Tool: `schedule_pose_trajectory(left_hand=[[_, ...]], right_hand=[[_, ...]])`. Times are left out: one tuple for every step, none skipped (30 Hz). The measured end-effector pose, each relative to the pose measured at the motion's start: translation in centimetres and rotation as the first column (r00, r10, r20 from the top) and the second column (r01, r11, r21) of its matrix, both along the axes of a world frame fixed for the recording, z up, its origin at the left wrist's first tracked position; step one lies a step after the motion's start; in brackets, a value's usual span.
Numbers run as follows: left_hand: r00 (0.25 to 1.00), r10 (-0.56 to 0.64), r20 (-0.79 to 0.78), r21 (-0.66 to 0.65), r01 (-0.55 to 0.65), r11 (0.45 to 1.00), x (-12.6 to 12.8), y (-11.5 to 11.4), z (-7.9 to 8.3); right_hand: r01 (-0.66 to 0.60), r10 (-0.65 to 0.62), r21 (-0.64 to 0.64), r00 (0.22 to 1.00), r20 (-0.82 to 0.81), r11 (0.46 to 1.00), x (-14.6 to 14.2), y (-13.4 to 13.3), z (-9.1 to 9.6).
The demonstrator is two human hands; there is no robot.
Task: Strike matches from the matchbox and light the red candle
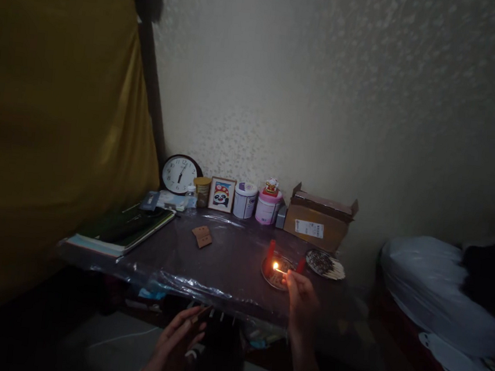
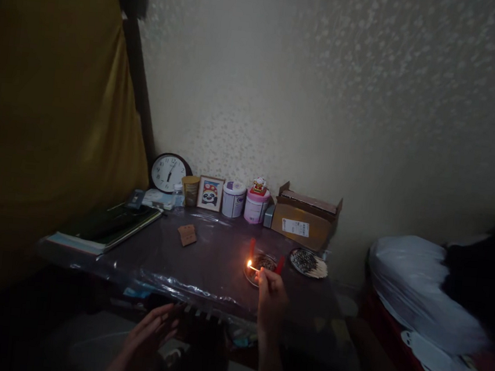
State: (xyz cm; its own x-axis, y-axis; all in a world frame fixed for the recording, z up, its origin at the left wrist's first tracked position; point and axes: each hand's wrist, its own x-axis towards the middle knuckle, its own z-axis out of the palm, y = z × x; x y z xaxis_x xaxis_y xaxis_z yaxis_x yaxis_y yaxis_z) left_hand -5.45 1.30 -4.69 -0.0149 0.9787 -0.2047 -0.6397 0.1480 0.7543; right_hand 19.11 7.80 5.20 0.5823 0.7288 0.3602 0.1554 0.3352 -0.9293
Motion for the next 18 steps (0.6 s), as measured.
schedule_pose_trajectory(left_hand=[[1.000,0.001,-0.007,-0.002,-0.001,1.000,0.0,0.0,0.0],[1.000,0.005,-0.015,-0.007,-0.005,1.000,0.0,0.0,-0.1],[1.000,0.009,-0.021,-0.013,-0.009,1.000,0.0,0.1,-0.2],[1.000,0.005,-0.026,-0.023,-0.006,1.000,-0.1,0.1,-0.2],[1.000,0.000,-0.030,-0.035,-0.001,0.999,-0.1,0.1,-0.3],[0.999,-0.003,-0.034,-0.044,0.001,0.999,-0.1,0.1,-0.4],[0.999,-0.005,-0.034,-0.043,0.004,0.999,-0.1,0.2,-0.4],[0.999,-0.008,-0.032,-0.031,0.007,0.999,-0.1,0.1,-0.3],[1.000,-0.008,-0.029,-0.020,0.007,1.000,-0.1,0.1,-0.3],[1.000,-0.003,-0.025,-0.009,0.003,1.000,-0.1,0.1,-0.2],[1.000,-0.002,-0.019,-0.002,0.002,1.000,-0.1,0.0,-0.1],[1.000,-0.008,-0.012,0.000,0.008,1.000,-0.1,0.0,-0.1],[1.000,-0.013,-0.004,0.001,0.013,1.000,-0.1,0.0,0.0],[1.000,-0.016,0.003,0.003,0.016,1.000,-0.1,0.0,0.0],[1.000,-0.021,0.009,0.008,0.021,1.000,-0.1,0.0,-0.1],[1.000,-0.024,0.011,0.011,0.024,1.000,-0.1,0.0,-0.1],[1.000,-0.026,0.009,0.009,0.025,1.000,-0.1,0.0,-0.2],[1.000,-0.026,0.005,0.005,0.026,1.000,-0.2,0.0,-0.3]], right_hand=[[-0.011,0.011,0.002,1.000,-0.011,1.000,0.0,0.1,0.2],[-0.025,0.025,0.004,0.999,-0.025,1.000,0.1,0.1,0.3],[-0.042,0.043,0.006,0.998,-0.042,0.999,0.1,0.2,0.5],[-0.059,0.060,0.010,0.996,-0.061,0.998,0.1,0.2,0.7],[-0.072,0.073,0.016,0.994,-0.079,0.997,0.2,0.3,0.8],[-0.081,0.083,0.021,0.992,-0.093,0.996,0.2,0.4,0.9],[-0.088,0.090,0.022,0.991,-0.102,0.996,0.3,0.5,1.0],[-0.096,0.098,0.023,0.989,-0.110,0.995,0.3,0.6,1.1],[-0.102,0.104,0.023,0.988,-0.117,0.995,0.4,0.7,1.2],[-0.108,0.110,0.023,0.986,-0.123,0.994,0.4,0.8,1.2],[-0.114,0.116,0.023,0.985,-0.130,0.993,0.5,0.9,1.3],[-0.119,0.122,0.024,0.983,-0.139,0.993,0.6,1.1,1.2],[-0.124,0.127,0.025,0.981,-0.148,0.992,0.7,1.3,1.2],[-0.129,0.131,0.025,0.979,-0.158,0.991,0.8,1.6,1.1],[-0.131,0.133,0.024,0.977,-0.168,0.991,0.9,1.8,1.1],[-0.131,0.133,0.023,0.975,-0.179,0.991,1.1,2.1,1.0],[-0.130,0.132,0.021,0.973,-0.189,0.991,1.2,2.3,0.9],[-0.130,0.131,0.020,0.971,-0.199,0.991,1.3,2.6,0.8]])
